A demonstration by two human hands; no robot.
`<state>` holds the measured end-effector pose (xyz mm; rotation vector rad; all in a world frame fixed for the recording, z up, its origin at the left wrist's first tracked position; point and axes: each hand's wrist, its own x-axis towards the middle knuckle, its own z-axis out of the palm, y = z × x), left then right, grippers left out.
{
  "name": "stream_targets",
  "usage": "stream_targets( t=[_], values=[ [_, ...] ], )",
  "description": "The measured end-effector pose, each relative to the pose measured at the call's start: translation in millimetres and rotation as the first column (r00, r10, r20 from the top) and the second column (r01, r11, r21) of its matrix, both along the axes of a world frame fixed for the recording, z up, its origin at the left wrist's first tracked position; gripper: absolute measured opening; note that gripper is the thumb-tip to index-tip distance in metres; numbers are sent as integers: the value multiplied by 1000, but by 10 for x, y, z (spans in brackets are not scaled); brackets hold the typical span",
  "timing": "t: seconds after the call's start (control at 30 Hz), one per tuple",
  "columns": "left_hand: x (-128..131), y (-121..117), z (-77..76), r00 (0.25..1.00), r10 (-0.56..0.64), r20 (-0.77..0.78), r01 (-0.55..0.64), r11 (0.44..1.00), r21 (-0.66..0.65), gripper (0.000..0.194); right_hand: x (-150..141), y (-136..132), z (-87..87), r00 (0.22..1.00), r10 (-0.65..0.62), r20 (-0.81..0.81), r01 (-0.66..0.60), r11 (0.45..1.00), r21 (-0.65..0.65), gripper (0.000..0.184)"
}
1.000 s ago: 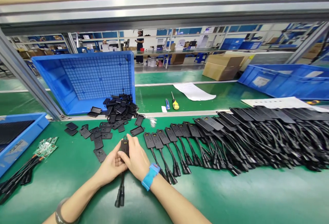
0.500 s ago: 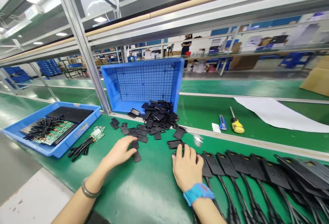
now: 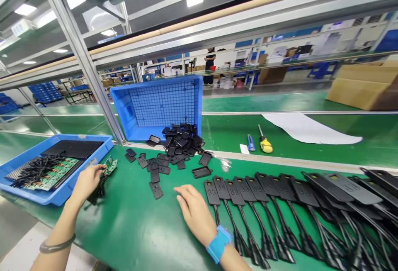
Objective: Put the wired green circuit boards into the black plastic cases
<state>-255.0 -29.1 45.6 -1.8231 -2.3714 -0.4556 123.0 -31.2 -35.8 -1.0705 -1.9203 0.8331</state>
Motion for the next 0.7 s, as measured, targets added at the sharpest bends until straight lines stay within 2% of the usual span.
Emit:
stream_targets(
  t=[0.03,0.07,0.1,0.13,0.2,0.23,0.27,0.3,0.37,0.43,0.5,0.6,0.7],
  values=[
    [125,19,33,998,-45,35,44,999,26,35,-25,-24,12,993,61,-97,-74,988,-135,36],
    [286,38,60,989,-112,99,107,993,54,35,-52,-47,25,973,95,-209,-151,950,-272,39],
    [473,61,78,961,-204,189,192,978,78,34,-78,-68,39,938,93,-334,-230,888,-398,44],
    [674,94,84,901,-313,301,297,950,98,35,-103,-89,53,886,52,-461,-308,809,-500,51],
    [1056,226,60,710,-499,497,563,826,24,37,-137,-119,78,734,-104,-671,-453,661,-598,69],
    [1208,337,31,656,-534,534,647,762,-33,36,-145,-125,88,652,-191,-734,-502,616,-607,74],
    [1321,482,-7,645,-545,537,675,735,-64,34,-145,-124,93,583,-271,-766,-528,590,-611,76],
    [1389,655,-50,668,-540,512,661,747,-75,32,-138,-115,94,535,-336,-776,-533,578,-618,75],
    [1405,1053,-141,770,-483,417,548,836,-43,32,-109,-79,84,490,-430,-758,-496,578,-648,68],
    [1312,1440,-216,864,-383,328,406,914,-1,31,-73,-32,65,488,-482,-728,-434,589,-681,60],
    [1185,1737,-264,920,-285,268,289,957,25,25,-40,12,53,499,-495,-712,-372,620,-691,54],
    [1039,1955,-287,952,-208,223,201,978,54,15,-6,55,72,520,-472,-712,-301,679,-670,48],
    [1002,1951,-276,949,-224,221,207,973,98,6,19,71,134,500,-464,-731,-284,710,-644,43]
  ],
)
